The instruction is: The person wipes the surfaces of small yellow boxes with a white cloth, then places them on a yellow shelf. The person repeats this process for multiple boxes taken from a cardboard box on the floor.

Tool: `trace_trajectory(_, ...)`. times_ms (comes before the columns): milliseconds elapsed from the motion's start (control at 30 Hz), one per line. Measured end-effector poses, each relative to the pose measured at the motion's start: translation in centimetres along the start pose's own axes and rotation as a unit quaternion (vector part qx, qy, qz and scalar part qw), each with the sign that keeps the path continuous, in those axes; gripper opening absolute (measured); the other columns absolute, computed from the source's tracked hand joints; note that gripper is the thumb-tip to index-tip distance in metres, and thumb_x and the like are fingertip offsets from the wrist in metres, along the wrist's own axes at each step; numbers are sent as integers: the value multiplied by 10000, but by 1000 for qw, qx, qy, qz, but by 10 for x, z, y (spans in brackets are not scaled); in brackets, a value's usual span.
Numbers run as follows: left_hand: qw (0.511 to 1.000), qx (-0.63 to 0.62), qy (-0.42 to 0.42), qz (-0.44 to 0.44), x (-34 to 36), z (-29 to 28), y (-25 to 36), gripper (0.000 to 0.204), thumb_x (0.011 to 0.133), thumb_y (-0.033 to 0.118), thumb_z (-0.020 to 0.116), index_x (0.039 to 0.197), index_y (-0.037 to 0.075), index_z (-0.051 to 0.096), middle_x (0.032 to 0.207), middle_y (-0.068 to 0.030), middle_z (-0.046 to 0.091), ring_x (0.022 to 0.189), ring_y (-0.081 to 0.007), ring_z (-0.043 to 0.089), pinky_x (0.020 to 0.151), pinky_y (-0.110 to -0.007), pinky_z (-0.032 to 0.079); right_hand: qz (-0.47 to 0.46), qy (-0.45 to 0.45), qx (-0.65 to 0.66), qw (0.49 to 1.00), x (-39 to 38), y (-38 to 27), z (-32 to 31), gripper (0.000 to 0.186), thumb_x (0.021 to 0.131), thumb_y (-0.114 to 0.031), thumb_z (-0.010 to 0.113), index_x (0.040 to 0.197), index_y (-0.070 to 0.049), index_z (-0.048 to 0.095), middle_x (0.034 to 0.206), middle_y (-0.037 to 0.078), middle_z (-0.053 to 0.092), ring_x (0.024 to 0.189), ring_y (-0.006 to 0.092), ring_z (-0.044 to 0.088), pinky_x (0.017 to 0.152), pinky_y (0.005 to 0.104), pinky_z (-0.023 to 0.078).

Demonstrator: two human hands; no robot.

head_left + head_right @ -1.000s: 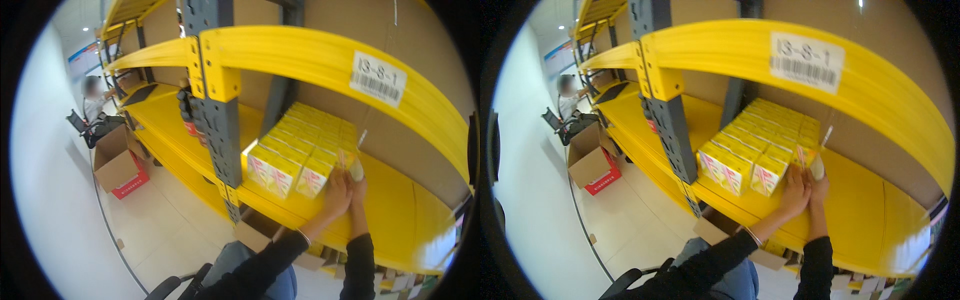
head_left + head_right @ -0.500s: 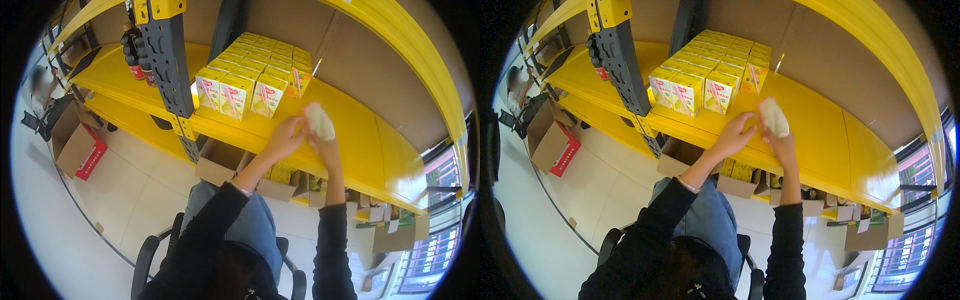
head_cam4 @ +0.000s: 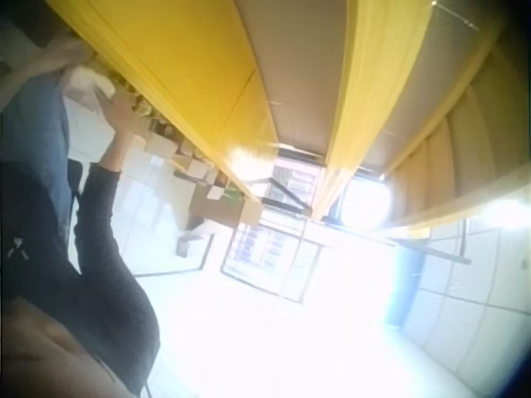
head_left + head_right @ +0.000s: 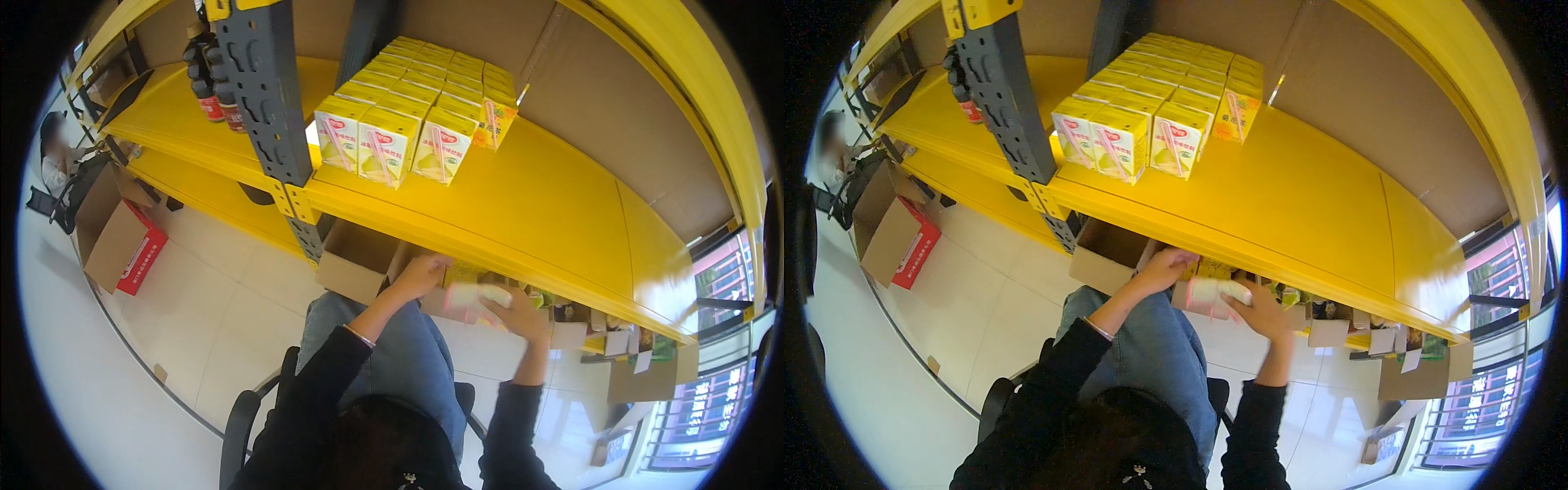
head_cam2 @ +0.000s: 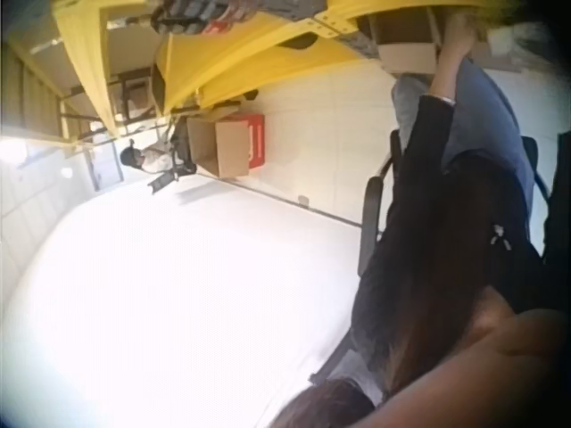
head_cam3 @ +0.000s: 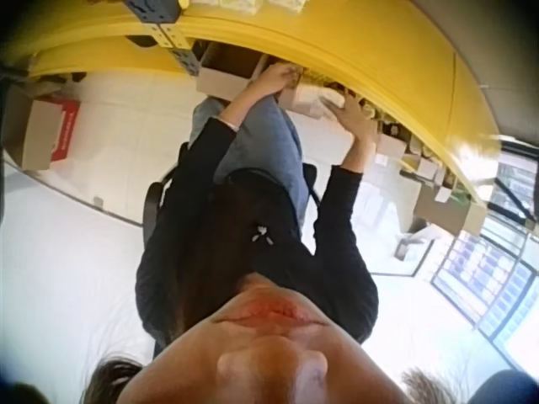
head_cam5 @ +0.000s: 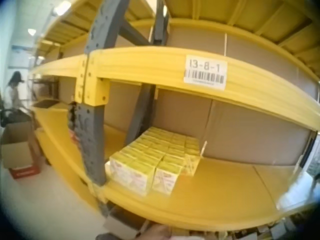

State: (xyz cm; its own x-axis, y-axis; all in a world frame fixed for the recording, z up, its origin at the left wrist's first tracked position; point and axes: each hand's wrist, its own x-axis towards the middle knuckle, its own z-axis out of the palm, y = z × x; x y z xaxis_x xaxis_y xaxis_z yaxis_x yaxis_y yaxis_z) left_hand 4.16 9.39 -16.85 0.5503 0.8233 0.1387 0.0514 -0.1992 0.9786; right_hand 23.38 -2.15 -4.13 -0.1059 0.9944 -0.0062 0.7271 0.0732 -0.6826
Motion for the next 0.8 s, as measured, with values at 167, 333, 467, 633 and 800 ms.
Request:
trace_trajectory(167, 997, -3, 83, -8, 37, 31, -2, 336, 894, 169, 528, 1200, 30, 517, 1179, -161, 562, 1096, -269, 517, 938, -340, 390, -21, 261, 18, 965, 32, 34, 73, 242, 820, -105, 617, 1032, 8, 600, 961, 204, 613, 815, 352, 592, 715, 378, 470)
trace_trajectory(333, 989, 126, 64, -30, 49, 41, 4, 504, 910, 375, 470, 1299, 58, 427, 1331, -174, 450, 1217, -336, 417, 1007, -387, 328, 69, 334, -4, 940, 43, 49, 120, 412, 838, -43, 524, 1240, 18, 459, 1293, 244, 428, 1152, 426, 433, 941, 411, 385)
trace_trajectory(467, 982, 180, 14, -59, 44, 43, 13, 448, 914, 311, 463, 1276, 47, 453, 1324, -183, 454, 1222, -348, 407, 1015, -405, 313, 53, 305, -47, 950, 47, 46, 140, 603, 709, 40, 541, 1289, 23, 380, 1335, 273, 336, 1222, 472, 305, 1016, 475, 306)
trace_trajectory(633, 978, 194, -56, -56, 35, 41, 26, 457, 930, 315, 420, 1301, 48, 432, 1350, -200, 419, 1255, -361, 369, 1036, -415, 290, 50, 275, -99, 955, 46, 57, 156, 701, 695, 24, 550, 1345, 31, 287, 1356, 287, 276, 1250, 471, 263, 1026, 487, 279)
trace_trajectory(800, 972, 230, -54, 10, 25, 40, 27, 467, 934, 326, 411, 1301, 38, 432, 1323, -218, 436, 1221, -389, 390, 1034, -440, 285, 56, 275, -72, 957, 41, 44, 155, 713, 734, -28, 566, 1366, 33, 243, 1372, 297, 246, 1258, 481, 253, 1025, 501, 270)
